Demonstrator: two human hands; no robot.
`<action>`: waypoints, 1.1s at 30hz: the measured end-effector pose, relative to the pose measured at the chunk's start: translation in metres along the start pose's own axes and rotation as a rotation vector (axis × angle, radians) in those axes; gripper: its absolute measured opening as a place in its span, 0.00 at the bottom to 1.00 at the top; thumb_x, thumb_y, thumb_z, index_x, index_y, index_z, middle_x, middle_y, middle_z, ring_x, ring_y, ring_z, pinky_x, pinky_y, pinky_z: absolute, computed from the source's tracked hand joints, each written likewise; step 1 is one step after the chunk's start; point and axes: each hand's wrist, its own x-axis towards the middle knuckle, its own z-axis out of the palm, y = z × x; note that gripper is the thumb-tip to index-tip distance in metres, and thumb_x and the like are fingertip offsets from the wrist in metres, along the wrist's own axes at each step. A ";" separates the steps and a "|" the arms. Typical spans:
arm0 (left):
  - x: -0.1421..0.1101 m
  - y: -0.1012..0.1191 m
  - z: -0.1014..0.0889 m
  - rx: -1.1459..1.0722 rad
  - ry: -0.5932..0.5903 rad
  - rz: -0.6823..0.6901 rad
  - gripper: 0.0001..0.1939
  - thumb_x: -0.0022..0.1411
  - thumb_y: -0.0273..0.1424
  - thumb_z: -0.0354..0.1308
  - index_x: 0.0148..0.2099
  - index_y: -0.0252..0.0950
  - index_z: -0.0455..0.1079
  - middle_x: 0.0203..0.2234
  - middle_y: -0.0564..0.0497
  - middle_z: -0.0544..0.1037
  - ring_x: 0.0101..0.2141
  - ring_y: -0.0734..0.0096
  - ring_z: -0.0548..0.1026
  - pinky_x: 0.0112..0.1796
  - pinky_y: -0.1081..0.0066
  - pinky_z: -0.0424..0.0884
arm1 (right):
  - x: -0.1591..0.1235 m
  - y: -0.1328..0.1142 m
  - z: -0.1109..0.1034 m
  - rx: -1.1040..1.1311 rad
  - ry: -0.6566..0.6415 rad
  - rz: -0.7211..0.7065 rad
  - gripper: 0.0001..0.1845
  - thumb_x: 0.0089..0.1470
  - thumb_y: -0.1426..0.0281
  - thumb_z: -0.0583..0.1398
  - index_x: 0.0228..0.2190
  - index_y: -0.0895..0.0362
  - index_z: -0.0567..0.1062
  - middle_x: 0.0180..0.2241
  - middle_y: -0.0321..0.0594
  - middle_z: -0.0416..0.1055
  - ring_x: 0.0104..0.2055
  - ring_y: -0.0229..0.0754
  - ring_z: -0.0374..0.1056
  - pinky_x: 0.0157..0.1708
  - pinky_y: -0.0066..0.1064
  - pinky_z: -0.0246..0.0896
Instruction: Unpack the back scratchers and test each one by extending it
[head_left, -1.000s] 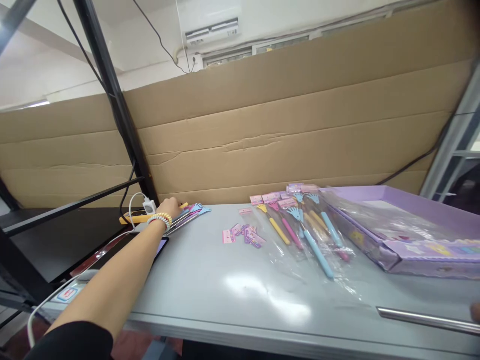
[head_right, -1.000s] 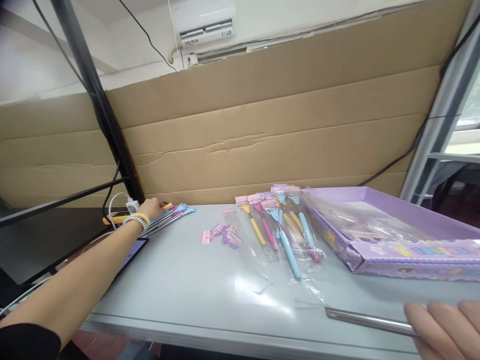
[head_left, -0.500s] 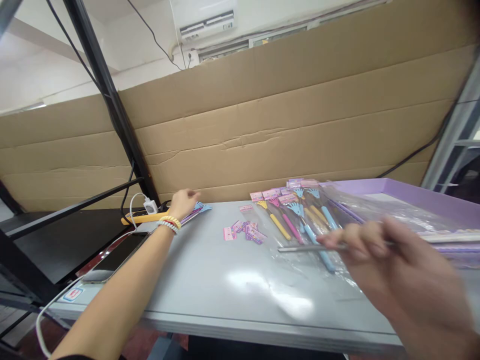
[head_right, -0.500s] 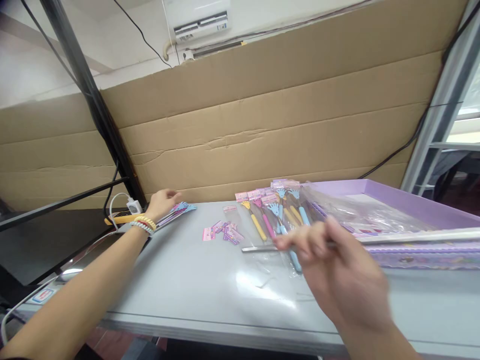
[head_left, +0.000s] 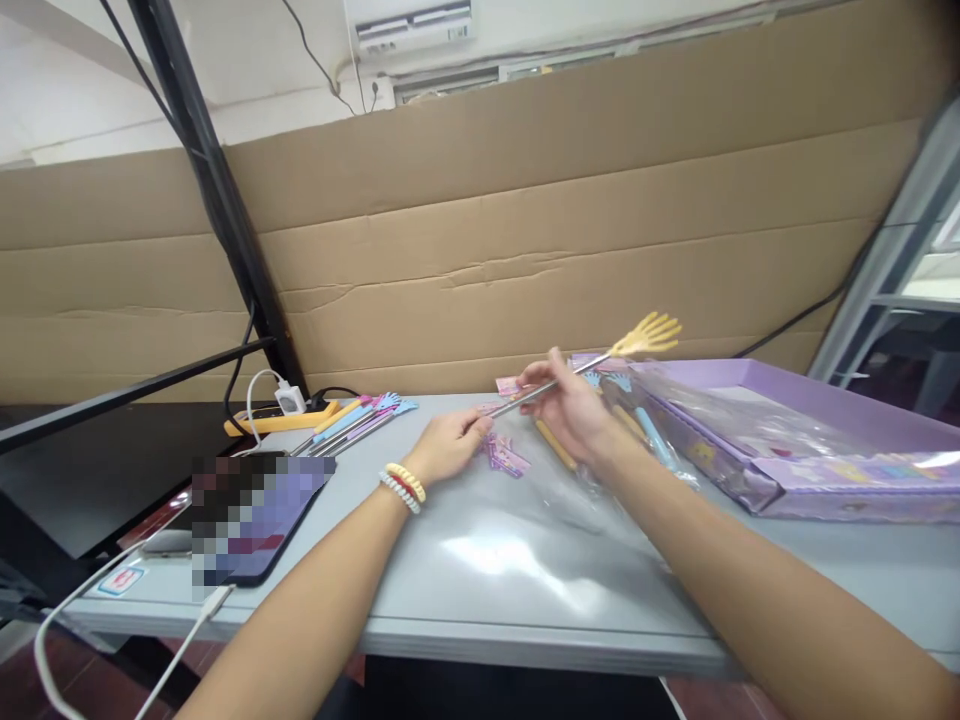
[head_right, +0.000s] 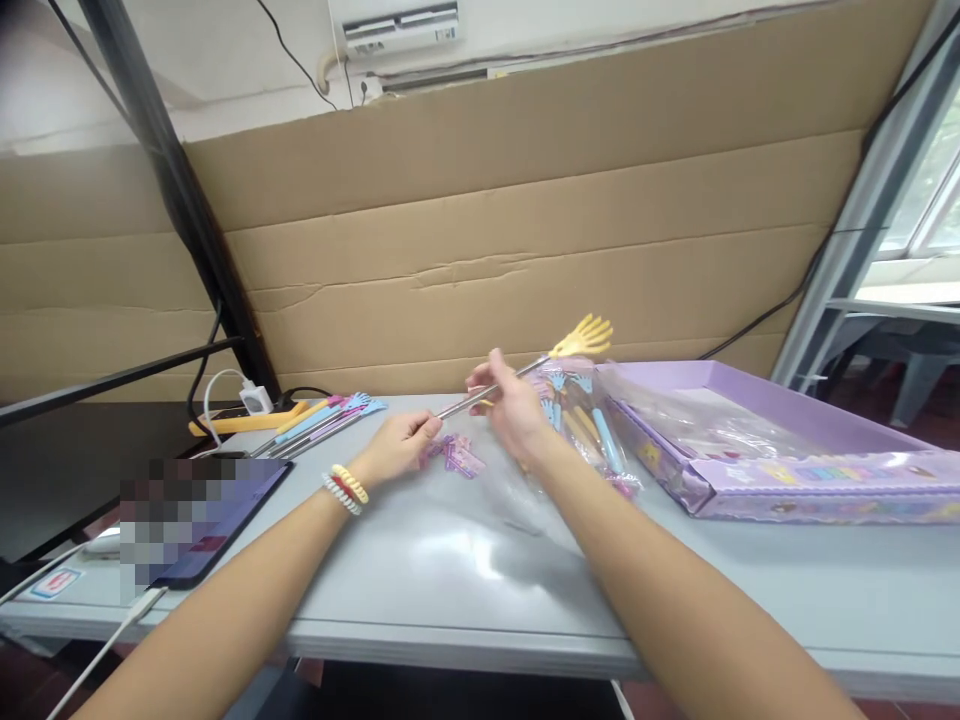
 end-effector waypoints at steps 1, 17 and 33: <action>0.000 -0.007 -0.006 0.081 0.022 0.006 0.23 0.61 0.47 0.42 0.26 0.35 0.62 0.15 0.56 0.63 0.20 0.76 0.61 0.25 0.74 0.55 | 0.002 -0.005 -0.011 0.046 0.037 -0.032 0.24 0.44 0.46 0.56 0.25 0.56 0.66 0.27 0.40 0.68 0.29 0.40 0.67 0.24 0.30 0.62; -0.001 -0.022 -0.031 0.506 0.063 0.004 0.26 0.61 0.48 0.40 0.23 0.36 0.68 0.16 0.52 0.68 0.19 0.73 0.61 0.24 0.71 0.49 | 0.003 -0.007 -0.037 -0.515 0.153 -0.208 0.13 0.42 0.60 0.62 0.23 0.58 0.71 0.20 0.36 0.67 0.21 0.35 0.62 0.17 0.26 0.58; -0.003 -0.013 -0.015 0.417 -0.011 -0.008 0.25 0.61 0.48 0.42 0.26 0.36 0.69 0.16 0.51 0.73 0.22 0.71 0.67 0.25 0.72 0.53 | -0.014 0.025 -0.010 -0.970 -0.097 -0.321 0.08 0.43 0.67 0.58 0.29 0.56 0.70 0.26 0.39 0.70 0.26 0.40 0.64 0.27 0.32 0.58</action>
